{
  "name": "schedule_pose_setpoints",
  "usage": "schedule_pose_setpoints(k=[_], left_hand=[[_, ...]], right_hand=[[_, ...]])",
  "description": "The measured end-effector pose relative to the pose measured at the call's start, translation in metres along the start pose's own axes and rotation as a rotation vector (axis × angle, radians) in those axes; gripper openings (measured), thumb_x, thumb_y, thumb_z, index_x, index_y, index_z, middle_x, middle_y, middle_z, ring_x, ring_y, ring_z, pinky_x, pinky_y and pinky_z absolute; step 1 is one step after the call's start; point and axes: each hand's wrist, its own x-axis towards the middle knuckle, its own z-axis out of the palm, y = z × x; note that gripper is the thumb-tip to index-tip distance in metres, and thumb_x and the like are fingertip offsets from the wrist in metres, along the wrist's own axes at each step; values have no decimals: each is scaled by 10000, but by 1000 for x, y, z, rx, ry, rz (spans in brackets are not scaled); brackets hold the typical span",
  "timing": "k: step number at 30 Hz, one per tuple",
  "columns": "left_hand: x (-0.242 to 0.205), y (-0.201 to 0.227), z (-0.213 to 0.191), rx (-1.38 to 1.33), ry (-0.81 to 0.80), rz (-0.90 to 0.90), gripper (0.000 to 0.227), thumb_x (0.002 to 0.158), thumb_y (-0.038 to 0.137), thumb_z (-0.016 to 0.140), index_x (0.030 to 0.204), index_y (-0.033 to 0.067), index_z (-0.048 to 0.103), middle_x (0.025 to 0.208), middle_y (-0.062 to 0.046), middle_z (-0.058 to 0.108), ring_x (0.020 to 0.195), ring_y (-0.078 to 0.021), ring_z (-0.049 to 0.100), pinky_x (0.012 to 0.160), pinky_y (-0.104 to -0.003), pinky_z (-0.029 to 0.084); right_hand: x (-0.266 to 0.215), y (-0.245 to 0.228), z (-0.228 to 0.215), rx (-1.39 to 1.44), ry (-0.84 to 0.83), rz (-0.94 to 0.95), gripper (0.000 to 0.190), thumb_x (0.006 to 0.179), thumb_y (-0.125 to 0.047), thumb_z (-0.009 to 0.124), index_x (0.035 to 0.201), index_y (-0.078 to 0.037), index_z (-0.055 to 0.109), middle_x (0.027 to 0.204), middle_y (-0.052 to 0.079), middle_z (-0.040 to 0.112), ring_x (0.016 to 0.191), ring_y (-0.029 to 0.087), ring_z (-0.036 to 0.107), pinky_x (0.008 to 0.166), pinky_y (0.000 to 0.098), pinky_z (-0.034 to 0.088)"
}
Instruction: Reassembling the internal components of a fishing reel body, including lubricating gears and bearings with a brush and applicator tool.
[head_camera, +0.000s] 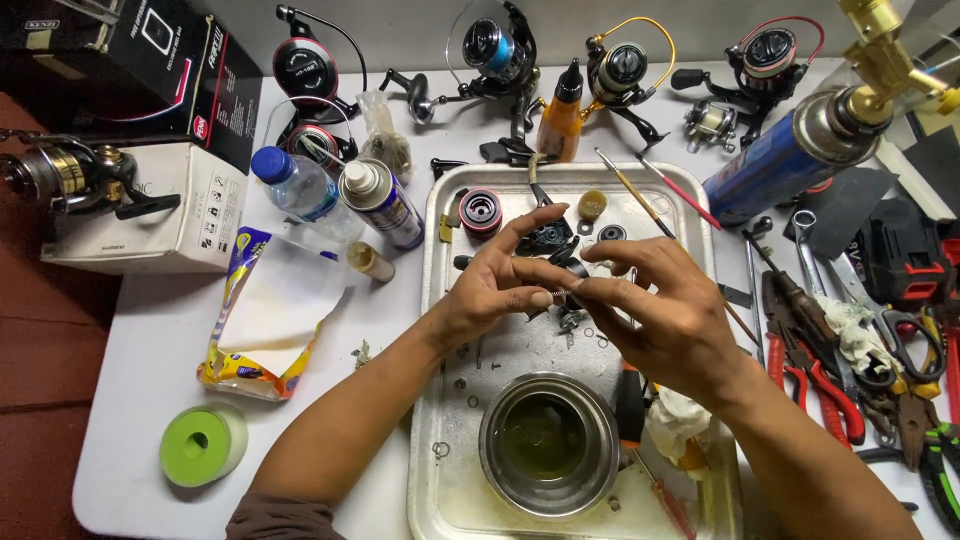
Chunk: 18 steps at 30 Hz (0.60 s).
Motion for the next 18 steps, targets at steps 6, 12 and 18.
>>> schedule_pose_setpoints(k=[6,12,18], left_hand=[[-1,-6,-1,-10,-14,23,804,854,107,667,1465,56,147,1147,-193,608,1008,-203,622,960,-327,487],[6,-9,3,378,193,117,424,847,95,658,1229,80,476,836,-14,571,800,-117,560,810,-242,503],[3,-15,0,605,294,91,86,832,144,661,827,71,617,700,-23,588,554,-80,478,477,-188,413]], right_hand=[[-3,1,-7,45,10,79,154,791,-4,700,927,-11,628,1070,196,584,792,233,566,682,333,499],[-5,8,-30,-24,106,240,87,829,3,702,891,29,647,1030,199,605,961,279,592,777,341,509],[-13,23,-35,-20,83,330,62,865,-11,676,908,29,658,1024,195,611,951,250,584,681,293,488]])
